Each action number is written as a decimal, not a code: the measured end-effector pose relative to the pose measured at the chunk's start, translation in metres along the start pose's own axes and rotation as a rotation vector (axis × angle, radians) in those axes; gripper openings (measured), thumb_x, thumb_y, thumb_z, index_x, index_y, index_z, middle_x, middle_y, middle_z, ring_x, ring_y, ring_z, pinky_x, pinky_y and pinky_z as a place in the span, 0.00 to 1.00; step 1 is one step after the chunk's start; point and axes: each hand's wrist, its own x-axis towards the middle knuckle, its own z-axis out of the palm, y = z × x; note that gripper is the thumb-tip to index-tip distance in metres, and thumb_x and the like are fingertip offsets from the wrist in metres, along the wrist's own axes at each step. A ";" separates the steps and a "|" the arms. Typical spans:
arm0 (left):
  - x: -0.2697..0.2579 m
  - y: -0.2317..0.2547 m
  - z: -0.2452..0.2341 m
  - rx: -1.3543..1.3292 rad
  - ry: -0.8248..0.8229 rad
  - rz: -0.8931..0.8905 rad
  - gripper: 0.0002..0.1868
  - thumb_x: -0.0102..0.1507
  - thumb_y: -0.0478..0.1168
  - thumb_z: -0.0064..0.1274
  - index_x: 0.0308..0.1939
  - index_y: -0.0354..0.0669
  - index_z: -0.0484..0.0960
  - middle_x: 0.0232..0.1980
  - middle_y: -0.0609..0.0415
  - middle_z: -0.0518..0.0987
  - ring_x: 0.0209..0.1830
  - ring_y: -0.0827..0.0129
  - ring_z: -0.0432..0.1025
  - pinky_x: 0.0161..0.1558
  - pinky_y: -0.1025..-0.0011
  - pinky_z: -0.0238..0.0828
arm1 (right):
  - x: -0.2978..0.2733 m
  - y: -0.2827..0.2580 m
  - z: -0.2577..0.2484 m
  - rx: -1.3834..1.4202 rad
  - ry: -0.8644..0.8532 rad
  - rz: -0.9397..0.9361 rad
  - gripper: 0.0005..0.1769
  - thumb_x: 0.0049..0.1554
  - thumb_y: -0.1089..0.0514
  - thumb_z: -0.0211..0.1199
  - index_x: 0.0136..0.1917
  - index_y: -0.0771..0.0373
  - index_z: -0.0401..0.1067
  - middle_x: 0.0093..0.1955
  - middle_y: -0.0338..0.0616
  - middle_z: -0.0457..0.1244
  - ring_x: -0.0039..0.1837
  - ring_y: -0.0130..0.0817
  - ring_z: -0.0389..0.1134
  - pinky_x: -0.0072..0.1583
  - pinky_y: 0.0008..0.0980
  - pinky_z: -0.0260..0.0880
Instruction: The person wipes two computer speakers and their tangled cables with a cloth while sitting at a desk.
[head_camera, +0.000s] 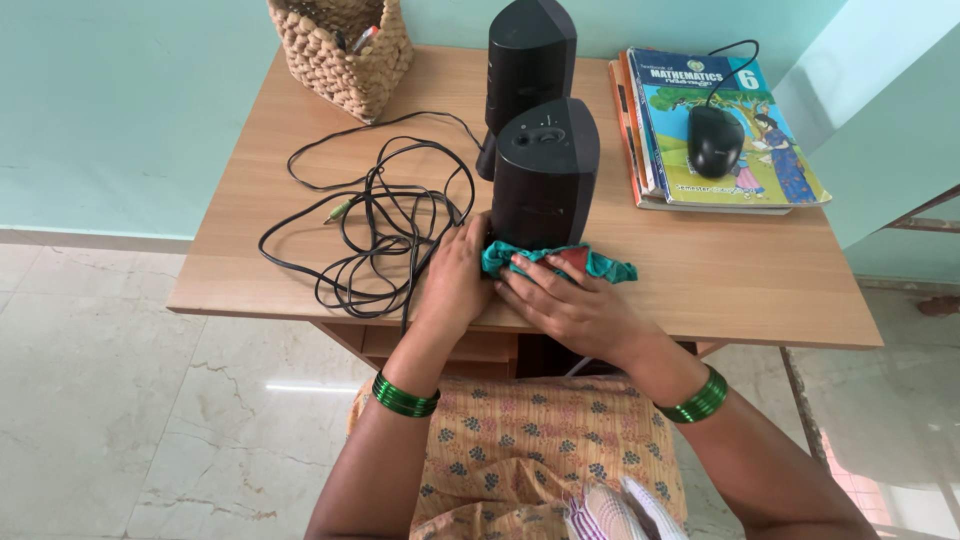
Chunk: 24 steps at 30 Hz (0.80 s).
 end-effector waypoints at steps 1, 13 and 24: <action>-0.001 0.002 -0.002 -0.013 0.009 0.010 0.41 0.52 0.32 0.61 0.70 0.43 0.65 0.63 0.43 0.76 0.68 0.49 0.66 0.67 0.58 0.64 | -0.002 0.000 0.003 0.018 0.002 -0.005 0.21 0.68 0.50 0.54 0.73 0.50 0.67 0.77 0.31 0.58 0.81 0.28 0.52 0.80 0.40 0.45; -0.004 0.019 -0.015 -0.039 0.051 0.012 0.49 0.45 0.48 0.74 0.66 0.41 0.67 0.60 0.46 0.77 0.65 0.51 0.66 0.64 0.59 0.64 | 0.035 0.044 -0.034 0.595 0.562 0.511 0.29 0.70 0.64 0.56 0.81 0.54 0.57 0.83 0.47 0.49 0.87 0.45 0.48 0.86 0.48 0.48; -0.003 0.014 -0.011 -0.027 0.049 0.036 0.46 0.47 0.46 0.73 0.65 0.40 0.68 0.64 0.46 0.75 0.67 0.50 0.64 0.65 0.58 0.62 | -0.002 -0.008 0.008 1.211 0.548 0.895 0.33 0.66 0.71 0.53 0.82 0.68 0.51 0.78 0.53 0.54 0.80 0.42 0.56 0.79 0.38 0.54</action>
